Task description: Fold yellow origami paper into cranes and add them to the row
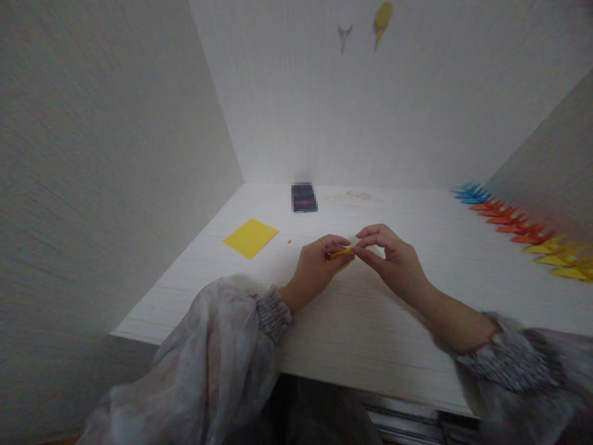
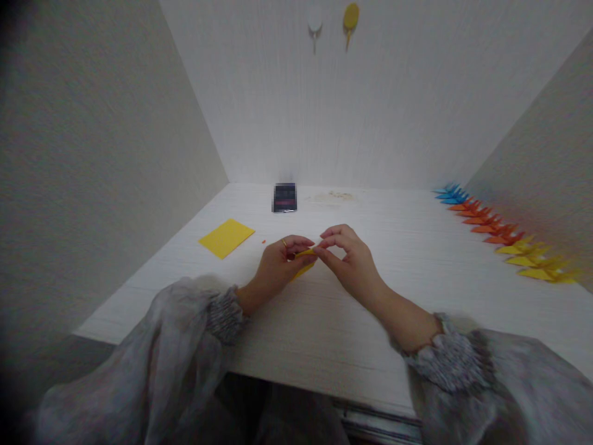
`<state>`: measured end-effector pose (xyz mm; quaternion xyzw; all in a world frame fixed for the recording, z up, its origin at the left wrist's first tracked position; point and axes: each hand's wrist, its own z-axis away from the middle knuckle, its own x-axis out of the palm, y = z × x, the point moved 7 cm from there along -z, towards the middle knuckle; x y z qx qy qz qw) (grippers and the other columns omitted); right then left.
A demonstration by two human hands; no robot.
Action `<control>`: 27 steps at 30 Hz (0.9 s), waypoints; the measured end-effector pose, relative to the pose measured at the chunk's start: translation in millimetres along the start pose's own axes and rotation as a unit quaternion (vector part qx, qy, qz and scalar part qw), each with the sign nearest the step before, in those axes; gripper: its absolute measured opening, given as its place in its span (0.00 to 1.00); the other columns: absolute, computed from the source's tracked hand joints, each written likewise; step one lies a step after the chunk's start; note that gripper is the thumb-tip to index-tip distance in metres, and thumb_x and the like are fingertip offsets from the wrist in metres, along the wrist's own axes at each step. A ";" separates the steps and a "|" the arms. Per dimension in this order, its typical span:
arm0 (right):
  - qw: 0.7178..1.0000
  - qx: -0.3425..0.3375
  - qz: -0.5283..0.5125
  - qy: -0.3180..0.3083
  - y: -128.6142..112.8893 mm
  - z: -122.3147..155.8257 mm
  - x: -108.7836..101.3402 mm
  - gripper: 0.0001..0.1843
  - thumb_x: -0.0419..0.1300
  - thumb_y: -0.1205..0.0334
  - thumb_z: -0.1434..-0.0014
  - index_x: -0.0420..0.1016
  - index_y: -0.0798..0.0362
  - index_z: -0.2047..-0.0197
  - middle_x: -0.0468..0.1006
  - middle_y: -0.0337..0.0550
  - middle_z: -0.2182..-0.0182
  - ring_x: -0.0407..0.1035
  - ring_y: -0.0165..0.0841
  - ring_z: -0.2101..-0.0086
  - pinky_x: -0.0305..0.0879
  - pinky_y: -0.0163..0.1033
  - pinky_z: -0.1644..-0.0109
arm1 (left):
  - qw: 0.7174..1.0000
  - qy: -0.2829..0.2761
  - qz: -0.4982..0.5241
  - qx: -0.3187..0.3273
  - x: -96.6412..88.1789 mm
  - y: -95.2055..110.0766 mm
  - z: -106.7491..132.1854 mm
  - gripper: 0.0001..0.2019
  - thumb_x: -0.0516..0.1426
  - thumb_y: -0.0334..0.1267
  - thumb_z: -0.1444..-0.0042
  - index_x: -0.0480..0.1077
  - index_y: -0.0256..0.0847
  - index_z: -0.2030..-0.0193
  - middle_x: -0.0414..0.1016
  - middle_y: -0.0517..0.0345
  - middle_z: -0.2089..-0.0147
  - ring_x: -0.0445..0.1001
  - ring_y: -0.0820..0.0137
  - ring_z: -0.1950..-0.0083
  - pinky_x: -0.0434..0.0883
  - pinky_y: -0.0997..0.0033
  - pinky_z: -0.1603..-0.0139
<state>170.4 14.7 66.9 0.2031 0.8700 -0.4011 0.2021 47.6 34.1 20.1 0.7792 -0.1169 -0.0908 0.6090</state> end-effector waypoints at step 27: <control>0.999 0.032 -0.002 0.014 -2.0 0.5 -2.1 0.06 0.55 0.65 0.45 0.71 0.50 0.72 0.70 0.42 0.67 0.65 0.32 0.63 0.61 0.41 0.58 | 1.000 -0.001 -0.022 -0.010 0.5 1.3 -1.0 0.12 0.60 0.37 0.56 0.68 0.37 0.64 0.75 0.55 0.68 0.73 0.73 0.68 0.68 0.74 0.67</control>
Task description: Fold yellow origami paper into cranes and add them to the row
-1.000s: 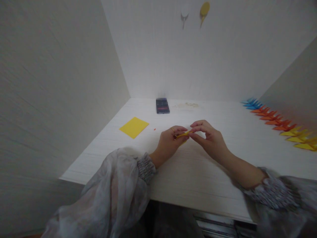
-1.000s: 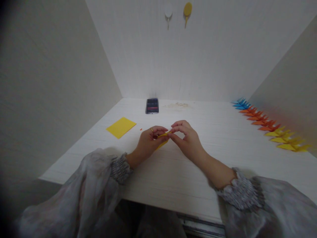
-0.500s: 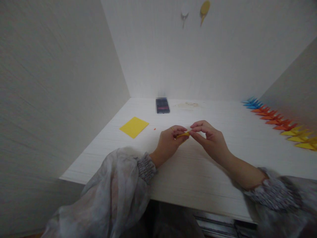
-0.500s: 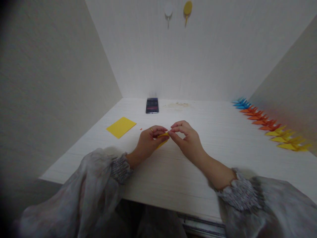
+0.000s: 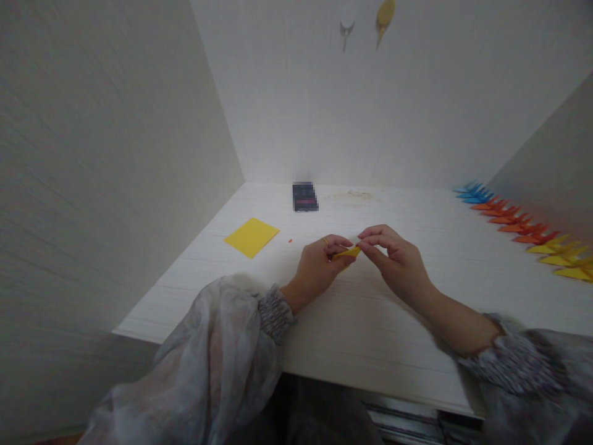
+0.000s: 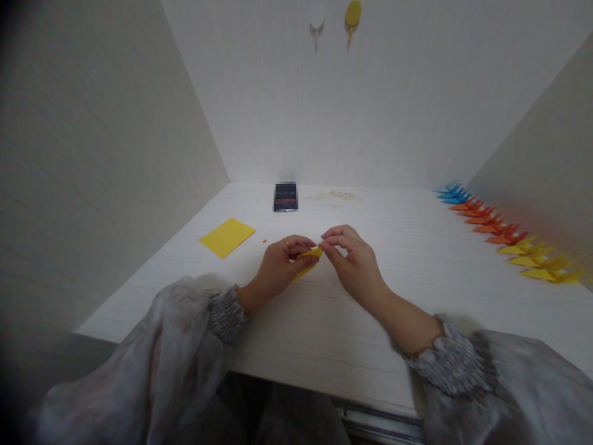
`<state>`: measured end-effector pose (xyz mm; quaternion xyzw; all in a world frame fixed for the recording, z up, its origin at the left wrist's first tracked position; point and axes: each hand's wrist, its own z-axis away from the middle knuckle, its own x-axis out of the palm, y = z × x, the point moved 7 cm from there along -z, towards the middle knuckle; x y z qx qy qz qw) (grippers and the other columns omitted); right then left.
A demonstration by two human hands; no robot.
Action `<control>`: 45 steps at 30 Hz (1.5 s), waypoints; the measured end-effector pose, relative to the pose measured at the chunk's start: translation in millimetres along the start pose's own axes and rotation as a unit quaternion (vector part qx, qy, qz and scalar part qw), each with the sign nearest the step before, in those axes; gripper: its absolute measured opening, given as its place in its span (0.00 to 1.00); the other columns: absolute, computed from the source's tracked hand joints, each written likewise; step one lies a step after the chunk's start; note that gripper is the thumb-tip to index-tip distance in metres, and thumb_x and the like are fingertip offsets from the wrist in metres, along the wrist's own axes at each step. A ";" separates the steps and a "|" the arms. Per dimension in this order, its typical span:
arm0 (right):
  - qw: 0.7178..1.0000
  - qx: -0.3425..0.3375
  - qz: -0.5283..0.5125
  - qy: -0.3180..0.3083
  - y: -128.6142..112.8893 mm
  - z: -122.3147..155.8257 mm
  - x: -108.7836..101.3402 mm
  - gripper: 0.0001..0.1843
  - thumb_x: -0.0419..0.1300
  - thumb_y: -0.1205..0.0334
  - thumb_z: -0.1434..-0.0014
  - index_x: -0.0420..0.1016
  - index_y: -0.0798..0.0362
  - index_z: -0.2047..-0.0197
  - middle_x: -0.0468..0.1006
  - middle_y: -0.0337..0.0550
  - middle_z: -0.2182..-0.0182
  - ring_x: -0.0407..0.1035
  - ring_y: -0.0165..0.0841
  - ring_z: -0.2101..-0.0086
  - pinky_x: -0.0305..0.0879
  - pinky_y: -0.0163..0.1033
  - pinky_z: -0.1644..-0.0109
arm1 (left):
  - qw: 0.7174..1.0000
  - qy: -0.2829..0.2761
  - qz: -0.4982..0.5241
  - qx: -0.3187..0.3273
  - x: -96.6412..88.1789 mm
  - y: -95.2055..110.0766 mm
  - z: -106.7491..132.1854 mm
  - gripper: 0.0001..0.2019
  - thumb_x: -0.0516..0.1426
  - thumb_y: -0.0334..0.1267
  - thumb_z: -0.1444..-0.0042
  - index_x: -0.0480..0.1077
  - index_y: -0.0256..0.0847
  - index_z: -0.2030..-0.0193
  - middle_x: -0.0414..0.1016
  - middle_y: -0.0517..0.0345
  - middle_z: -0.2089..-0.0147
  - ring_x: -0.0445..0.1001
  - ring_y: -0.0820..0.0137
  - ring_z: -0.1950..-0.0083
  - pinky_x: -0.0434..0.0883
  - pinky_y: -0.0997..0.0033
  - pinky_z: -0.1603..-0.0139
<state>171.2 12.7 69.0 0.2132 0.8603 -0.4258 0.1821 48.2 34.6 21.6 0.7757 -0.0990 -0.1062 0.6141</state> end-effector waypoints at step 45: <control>0.994 0.086 -0.035 -0.058 3.4 5.2 11.1 0.08 0.57 0.61 0.48 0.72 0.52 0.76 0.71 0.39 0.76 0.65 0.30 0.73 0.61 0.38 0.68 | 0.992 -0.003 0.099 -0.074 3.8 -8.6 -0.2 0.18 0.65 0.40 0.65 0.64 0.36 0.69 0.73 0.61 0.76 0.70 0.76 0.75 0.66 0.74 0.71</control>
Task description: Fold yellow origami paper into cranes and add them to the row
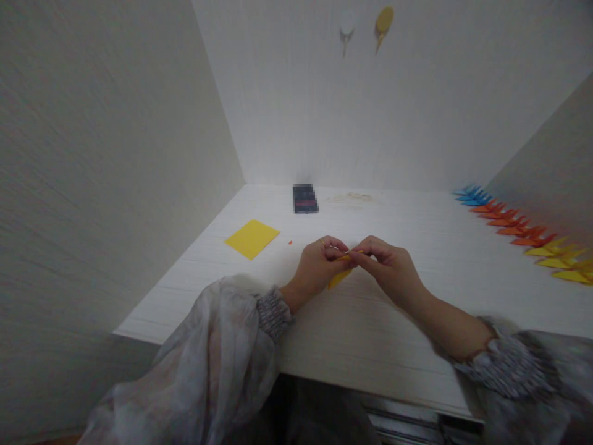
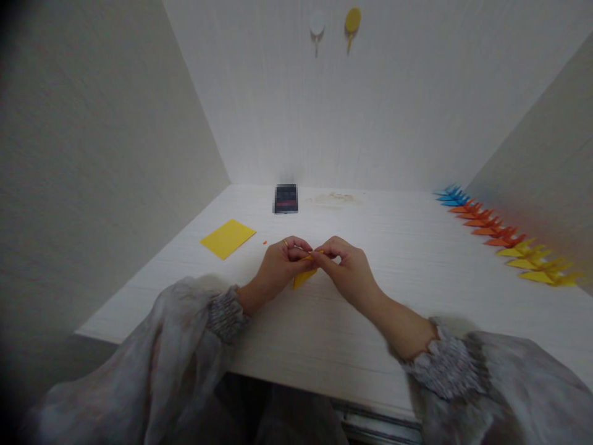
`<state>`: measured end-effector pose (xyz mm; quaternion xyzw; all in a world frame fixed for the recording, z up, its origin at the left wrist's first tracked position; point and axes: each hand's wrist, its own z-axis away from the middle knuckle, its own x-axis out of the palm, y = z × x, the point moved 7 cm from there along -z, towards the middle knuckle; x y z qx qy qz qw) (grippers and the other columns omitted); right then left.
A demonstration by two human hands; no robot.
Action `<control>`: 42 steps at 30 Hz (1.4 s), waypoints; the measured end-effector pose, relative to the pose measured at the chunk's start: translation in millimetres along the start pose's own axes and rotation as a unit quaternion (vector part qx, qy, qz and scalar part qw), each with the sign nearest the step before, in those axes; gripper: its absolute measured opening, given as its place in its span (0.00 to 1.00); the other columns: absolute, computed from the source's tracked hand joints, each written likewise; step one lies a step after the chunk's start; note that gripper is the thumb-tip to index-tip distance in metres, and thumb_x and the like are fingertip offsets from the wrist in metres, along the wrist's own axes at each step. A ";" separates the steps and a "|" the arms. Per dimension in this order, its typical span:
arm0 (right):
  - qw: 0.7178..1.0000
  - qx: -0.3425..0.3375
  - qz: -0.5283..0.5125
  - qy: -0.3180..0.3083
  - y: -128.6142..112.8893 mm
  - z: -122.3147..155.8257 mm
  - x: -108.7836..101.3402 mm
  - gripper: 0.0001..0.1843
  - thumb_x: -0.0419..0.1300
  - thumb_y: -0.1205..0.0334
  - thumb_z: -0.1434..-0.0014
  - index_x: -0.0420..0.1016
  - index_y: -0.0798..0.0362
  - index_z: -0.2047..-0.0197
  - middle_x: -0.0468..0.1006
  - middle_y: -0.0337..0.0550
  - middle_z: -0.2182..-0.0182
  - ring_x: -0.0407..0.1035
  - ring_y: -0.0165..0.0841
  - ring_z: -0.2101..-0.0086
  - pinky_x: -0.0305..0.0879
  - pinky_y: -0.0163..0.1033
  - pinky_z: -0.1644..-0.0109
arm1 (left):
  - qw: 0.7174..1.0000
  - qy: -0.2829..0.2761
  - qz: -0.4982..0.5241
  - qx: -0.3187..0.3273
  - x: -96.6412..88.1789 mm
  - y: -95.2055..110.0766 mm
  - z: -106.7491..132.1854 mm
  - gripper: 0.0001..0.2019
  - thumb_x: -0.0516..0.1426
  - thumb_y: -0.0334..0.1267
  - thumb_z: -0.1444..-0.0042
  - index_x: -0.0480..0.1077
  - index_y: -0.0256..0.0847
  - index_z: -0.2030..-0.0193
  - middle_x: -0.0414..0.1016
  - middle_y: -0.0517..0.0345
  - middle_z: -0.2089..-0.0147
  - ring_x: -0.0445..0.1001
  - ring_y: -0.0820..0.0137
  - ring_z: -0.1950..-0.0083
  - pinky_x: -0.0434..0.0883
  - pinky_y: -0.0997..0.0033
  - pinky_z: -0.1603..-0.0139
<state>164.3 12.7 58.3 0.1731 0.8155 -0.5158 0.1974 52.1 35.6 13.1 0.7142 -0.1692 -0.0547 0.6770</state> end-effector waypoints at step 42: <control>0.968 0.163 -0.190 -0.010 32.7 1.9 9.9 0.09 0.63 0.57 0.56 0.72 0.54 0.75 0.74 0.39 0.79 0.66 0.29 0.77 0.63 0.36 0.73 | 0.996 -0.066 0.048 -0.044 6.5 -6.0 -0.6 0.20 0.64 0.35 0.62 0.59 0.37 0.63 0.73 0.62 0.76 0.72 0.76 0.75 0.66 0.76 0.72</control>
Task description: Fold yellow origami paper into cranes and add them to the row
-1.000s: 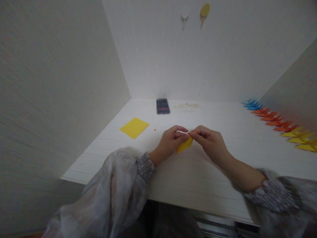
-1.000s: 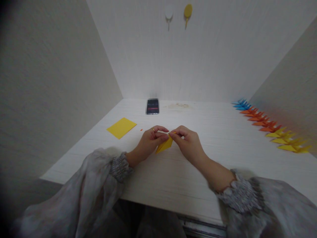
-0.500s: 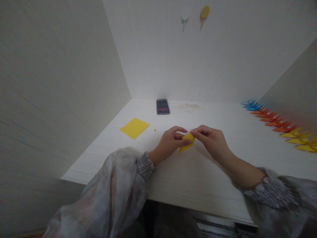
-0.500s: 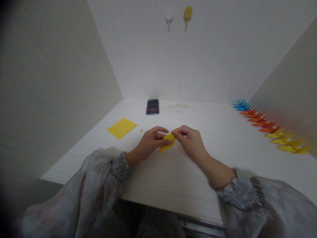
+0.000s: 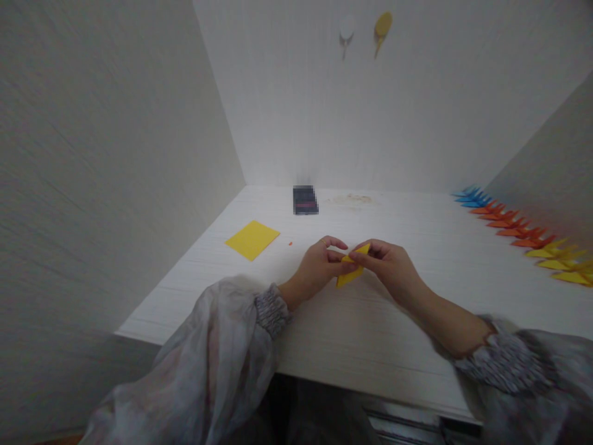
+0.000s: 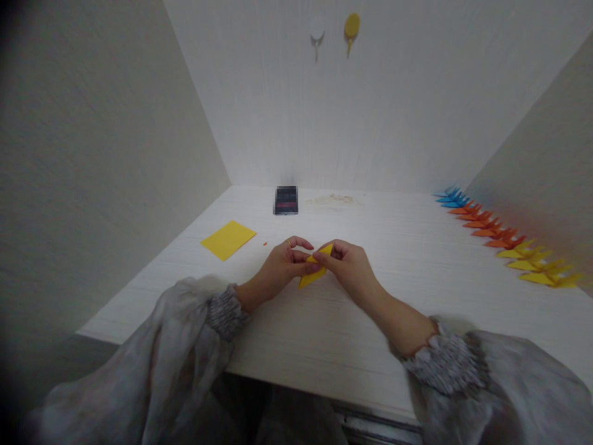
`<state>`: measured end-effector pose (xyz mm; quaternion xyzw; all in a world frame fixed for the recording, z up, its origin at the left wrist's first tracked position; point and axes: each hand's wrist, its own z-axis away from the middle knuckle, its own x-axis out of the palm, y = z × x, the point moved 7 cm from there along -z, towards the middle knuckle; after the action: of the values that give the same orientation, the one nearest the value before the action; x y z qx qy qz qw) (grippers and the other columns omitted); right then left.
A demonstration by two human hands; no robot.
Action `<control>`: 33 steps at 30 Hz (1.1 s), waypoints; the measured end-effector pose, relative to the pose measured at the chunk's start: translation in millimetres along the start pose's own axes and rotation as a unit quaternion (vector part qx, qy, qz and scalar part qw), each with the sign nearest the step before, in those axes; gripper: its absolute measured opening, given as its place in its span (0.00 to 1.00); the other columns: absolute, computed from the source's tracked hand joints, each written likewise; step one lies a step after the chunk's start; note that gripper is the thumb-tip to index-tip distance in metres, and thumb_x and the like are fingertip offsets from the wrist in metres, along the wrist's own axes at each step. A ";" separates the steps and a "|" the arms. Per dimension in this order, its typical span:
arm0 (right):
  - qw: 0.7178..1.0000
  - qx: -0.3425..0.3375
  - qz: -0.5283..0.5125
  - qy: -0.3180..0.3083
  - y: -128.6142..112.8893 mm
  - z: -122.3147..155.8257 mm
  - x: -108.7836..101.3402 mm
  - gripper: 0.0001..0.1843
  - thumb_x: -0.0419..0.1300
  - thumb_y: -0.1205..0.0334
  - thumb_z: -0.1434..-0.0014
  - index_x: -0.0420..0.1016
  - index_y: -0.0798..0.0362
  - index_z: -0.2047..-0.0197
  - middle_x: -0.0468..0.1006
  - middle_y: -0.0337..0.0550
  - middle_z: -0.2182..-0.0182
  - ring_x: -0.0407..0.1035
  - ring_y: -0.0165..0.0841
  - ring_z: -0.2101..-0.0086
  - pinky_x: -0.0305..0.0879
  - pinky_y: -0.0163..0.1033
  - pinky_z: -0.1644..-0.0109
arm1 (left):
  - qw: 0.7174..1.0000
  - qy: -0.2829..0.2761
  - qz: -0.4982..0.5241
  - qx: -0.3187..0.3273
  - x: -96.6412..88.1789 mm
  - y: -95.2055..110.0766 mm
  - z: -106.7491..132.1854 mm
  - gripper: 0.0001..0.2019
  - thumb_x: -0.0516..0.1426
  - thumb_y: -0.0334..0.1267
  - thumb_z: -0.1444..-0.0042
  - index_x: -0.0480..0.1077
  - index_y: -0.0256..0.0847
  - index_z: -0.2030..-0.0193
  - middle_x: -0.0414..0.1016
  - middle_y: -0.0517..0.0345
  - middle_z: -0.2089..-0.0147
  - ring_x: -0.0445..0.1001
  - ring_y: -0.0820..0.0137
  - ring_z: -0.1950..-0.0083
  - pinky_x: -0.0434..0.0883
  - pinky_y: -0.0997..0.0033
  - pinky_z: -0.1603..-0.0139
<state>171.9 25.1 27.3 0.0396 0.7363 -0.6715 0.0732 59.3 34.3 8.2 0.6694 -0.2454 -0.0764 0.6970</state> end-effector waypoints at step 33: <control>0.989 0.010 -0.057 0.139 10.2 -7.8 -35.3 0.05 0.65 0.62 0.61 0.74 0.53 0.79 0.73 0.39 0.81 0.65 0.29 0.78 0.62 0.37 0.72 | 0.985 -0.127 0.077 -0.088 15.8 -11.5 7.8 0.29 0.65 0.25 0.66 0.55 0.40 0.58 0.76 0.55 0.68 0.75 0.70 0.64 0.68 0.68 0.59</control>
<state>208.0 35.3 23.7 0.0907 0.7338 -0.6698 -0.0685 72.1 19.4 0.7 0.5695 -0.3747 -0.1282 0.7203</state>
